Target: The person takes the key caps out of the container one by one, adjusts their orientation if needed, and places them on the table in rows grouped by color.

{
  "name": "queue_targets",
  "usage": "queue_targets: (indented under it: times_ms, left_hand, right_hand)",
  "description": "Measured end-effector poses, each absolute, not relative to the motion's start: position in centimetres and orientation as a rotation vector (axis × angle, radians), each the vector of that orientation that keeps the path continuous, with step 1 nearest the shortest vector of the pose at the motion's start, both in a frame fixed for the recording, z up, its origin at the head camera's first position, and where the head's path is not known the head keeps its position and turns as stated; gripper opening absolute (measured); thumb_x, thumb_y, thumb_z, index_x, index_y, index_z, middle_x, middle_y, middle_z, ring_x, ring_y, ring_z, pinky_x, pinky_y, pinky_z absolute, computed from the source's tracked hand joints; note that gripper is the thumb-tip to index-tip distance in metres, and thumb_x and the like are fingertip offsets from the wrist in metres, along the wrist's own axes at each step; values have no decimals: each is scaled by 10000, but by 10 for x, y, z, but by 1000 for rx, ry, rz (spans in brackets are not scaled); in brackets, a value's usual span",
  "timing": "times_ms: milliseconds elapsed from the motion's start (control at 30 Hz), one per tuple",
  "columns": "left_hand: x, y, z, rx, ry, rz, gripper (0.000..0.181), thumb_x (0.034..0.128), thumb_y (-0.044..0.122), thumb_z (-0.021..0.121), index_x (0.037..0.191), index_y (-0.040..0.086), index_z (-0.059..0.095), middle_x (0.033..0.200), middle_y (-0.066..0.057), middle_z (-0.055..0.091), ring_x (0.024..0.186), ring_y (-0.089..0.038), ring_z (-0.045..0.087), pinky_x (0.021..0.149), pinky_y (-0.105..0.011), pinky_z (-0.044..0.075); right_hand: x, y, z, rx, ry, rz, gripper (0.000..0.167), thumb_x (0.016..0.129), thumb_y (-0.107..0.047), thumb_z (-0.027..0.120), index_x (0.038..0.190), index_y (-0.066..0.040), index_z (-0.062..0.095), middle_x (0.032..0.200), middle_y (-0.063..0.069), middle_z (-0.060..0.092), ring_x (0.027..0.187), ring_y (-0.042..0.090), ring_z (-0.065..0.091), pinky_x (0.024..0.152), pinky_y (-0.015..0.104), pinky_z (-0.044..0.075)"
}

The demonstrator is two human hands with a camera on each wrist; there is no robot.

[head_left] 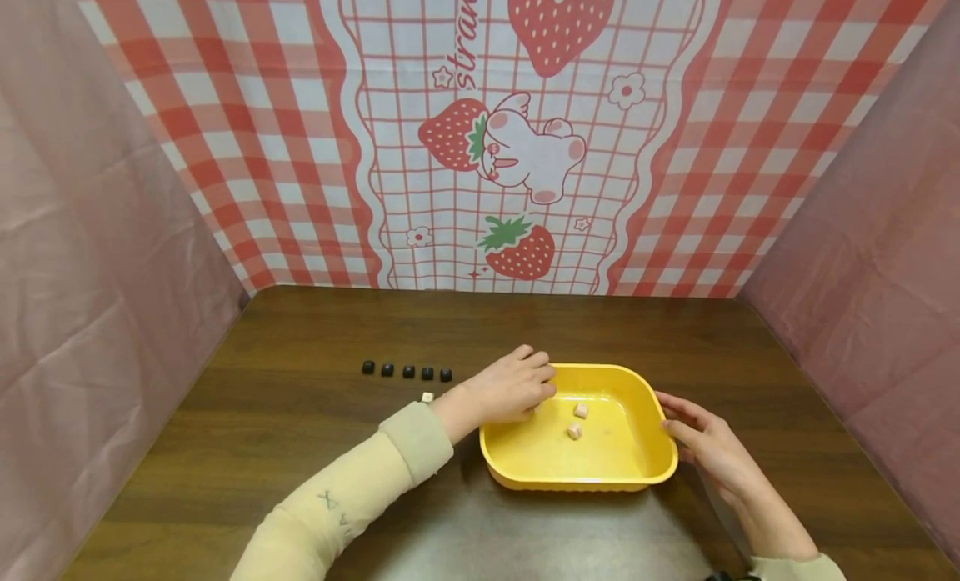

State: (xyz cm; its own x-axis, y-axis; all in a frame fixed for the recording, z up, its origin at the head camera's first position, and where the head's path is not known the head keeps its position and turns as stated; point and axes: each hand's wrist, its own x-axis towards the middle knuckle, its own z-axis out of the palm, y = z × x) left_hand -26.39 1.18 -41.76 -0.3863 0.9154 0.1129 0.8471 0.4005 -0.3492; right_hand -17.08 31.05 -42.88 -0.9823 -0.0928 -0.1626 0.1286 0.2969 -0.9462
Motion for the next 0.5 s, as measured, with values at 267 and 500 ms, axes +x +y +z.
queue_targets:
  times_ms: [267, 500]
  left_hand:
    - [-256, 1, -403, -1452, -2432, 235, 59, 894, 253, 566, 938, 227, 594, 946, 60, 541, 887, -158, 384, 811, -322, 284]
    - [-248, -8, -386, -1375, -2518, 212, 79, 854, 268, 622, 916, 226, 595, 937, 53, 530, 892, -162, 379, 790, -328, 271]
  right_hand:
    - [-170, 311, -429, 45, 2389, -1748, 597, 951, -222, 544, 1434, 38, 309, 1345, 141, 504, 976, -3, 592, 780, 291, 524]
    - [-170, 310, -430, 14, 2378, -1767, 585, 967, -196, 513, 1441, 55, 278, 1408, 288, 383, 980, -11, 581, 776, 288, 525]
